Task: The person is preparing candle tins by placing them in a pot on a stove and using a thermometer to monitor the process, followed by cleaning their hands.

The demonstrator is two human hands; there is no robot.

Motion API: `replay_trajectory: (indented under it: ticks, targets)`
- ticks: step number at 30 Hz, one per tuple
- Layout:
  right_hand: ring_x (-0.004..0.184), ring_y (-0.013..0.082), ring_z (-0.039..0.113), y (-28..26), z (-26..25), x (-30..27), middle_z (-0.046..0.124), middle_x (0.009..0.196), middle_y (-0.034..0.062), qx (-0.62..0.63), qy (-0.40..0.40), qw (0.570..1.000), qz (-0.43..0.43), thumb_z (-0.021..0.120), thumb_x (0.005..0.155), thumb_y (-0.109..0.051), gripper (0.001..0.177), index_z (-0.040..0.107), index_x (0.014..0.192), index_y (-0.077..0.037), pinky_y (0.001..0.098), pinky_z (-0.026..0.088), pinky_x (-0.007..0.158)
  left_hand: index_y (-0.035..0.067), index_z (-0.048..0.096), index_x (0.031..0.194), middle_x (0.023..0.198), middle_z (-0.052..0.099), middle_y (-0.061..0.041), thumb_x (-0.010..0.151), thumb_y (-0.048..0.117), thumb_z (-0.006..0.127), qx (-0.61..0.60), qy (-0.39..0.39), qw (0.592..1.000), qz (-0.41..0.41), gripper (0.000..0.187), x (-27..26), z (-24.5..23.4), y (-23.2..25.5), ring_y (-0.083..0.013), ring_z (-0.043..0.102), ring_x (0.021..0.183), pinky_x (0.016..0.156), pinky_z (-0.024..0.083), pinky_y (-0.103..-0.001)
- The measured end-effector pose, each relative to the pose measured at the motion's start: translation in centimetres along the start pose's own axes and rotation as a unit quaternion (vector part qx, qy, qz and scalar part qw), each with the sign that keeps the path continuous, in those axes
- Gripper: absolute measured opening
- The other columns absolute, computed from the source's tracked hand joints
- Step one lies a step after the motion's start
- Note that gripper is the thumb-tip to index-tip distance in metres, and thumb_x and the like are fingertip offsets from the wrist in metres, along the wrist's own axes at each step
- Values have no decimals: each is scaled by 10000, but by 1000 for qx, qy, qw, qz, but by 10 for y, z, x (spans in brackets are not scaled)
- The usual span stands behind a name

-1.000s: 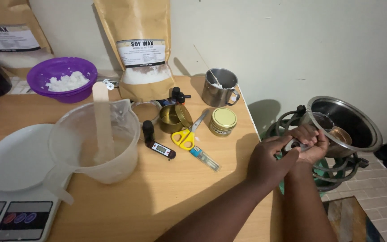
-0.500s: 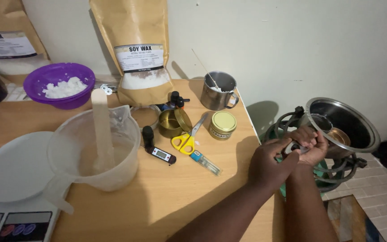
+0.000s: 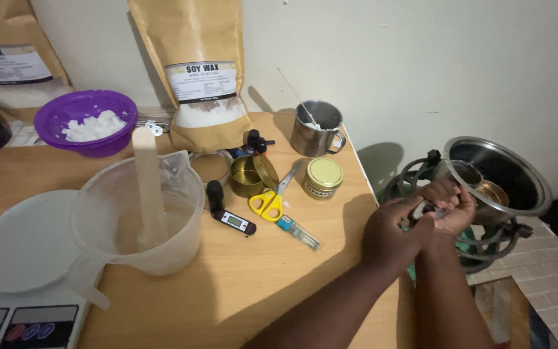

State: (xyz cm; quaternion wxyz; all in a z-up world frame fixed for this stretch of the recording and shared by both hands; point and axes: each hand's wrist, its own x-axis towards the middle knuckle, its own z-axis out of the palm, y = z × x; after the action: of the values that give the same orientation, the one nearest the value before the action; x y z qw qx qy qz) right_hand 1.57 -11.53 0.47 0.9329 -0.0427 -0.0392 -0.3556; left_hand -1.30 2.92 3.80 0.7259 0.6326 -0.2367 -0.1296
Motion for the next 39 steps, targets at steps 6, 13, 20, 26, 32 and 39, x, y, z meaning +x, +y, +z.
replay_trajectory:
  ticks: [6,13,20,26,32,39]
  targets:
    - [375,42,327,6,16,-12,375,458,-65,-117,99,985,-85,649,746,-81,215,519,578,-111,130,299,399,67,588,1222,1224,581,-182,844,368,584,14,5,1000,-3,483,-3,-2,6,-378,603,1017,824,543,-442]
    - [406,57,325,-11,-11,10,374,480,-87,-102,63,992,-29,649,757,-146,124,569,667,-115,161,342,447,88,591,1230,1218,585,-165,834,375,593,7,8,1000,-9,489,-3,-1,6,-351,608,1006,824,543,-428]
    - [519,89,414,-30,-41,29,438,598,-7,94,-120,975,161,556,836,-78,133,516,913,24,207,420,529,39,637,1153,1181,638,-139,757,334,563,58,47,995,60,499,2,6,-1,-232,627,1059,790,517,-317]
    - [600,80,485,-26,-33,18,514,693,-16,71,-113,977,165,606,842,-218,288,567,987,28,203,421,618,89,655,1129,1063,671,-93,774,377,573,73,36,995,64,465,2,4,-2,-207,633,869,695,483,-327]
    - [602,173,512,-12,-4,10,528,664,39,-190,190,963,-16,399,833,-388,348,533,724,-86,282,439,591,187,654,1193,932,694,-21,782,371,568,49,10,999,6,458,-5,-1,14,-103,587,732,626,437,-272]
    - [1396,322,331,-25,-9,15,364,1512,142,-214,279,930,-110,392,763,-569,850,402,1431,-44,460,233,1124,169,630,1252,800,622,-23,743,515,521,85,-1,995,-54,626,-6,-3,20,-139,548,698,626,435,-316]
